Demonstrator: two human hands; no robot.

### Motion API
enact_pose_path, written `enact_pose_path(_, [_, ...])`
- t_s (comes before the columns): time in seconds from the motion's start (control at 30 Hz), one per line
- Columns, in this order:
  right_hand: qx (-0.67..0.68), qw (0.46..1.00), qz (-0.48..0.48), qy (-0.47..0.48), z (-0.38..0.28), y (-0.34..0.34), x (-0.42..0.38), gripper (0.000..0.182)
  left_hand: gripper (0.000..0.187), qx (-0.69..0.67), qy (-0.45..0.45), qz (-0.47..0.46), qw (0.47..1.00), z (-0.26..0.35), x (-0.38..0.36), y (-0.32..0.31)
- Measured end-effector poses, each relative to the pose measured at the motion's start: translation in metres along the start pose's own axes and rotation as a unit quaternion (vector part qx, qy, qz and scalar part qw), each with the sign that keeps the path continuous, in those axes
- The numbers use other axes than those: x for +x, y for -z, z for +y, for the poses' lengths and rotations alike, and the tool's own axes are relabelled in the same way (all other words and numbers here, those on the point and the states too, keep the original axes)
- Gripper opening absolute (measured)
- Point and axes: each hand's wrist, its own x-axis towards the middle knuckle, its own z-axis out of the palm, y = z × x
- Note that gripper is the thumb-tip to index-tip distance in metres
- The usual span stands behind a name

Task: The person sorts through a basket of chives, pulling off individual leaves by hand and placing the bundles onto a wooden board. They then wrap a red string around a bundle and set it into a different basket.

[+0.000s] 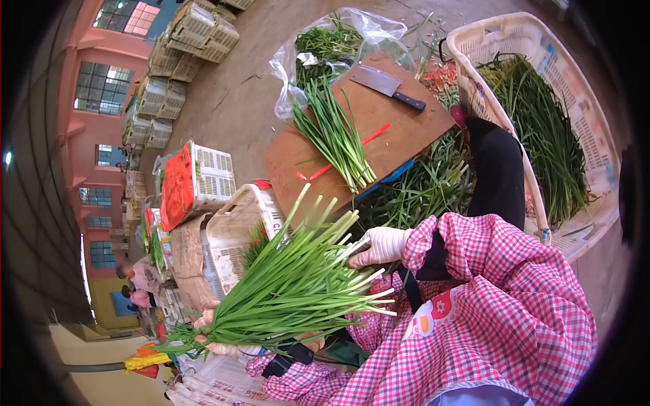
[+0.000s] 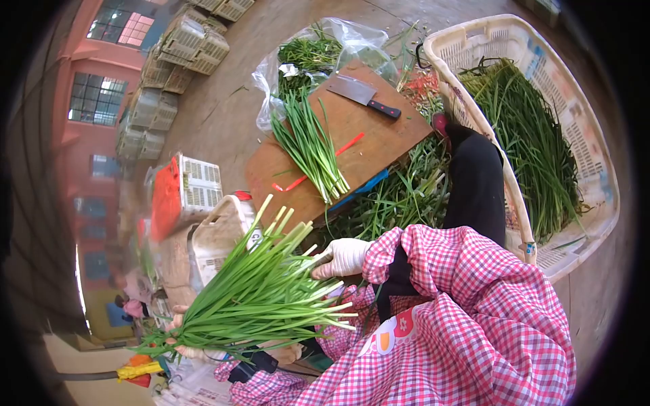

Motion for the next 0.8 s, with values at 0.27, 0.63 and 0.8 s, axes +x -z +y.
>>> enact_pose_path(0.27, [0.060, 0.981, 0.091, 0.162, 0.038, -0.007, 0.003, 0.025, 0.018, 0.537, -0.165, 0.169, 0.810, 0.009, 0.002, 0.003])
enact_pose_path(0.63, [0.193, 0.960, -0.095, 0.180, 0.029, 0.060, -0.077, 0.035, 0.020, 0.316, -0.152, 0.180, 0.919, 0.004, 0.008, 0.015])
enact_pose_path(0.8, [-0.429, 0.903, -0.036, 0.004, 0.007, 0.111, -0.129, 0.030, 0.020, 0.329, -0.204, 0.254, 0.886, 0.009, 0.007, 0.003])
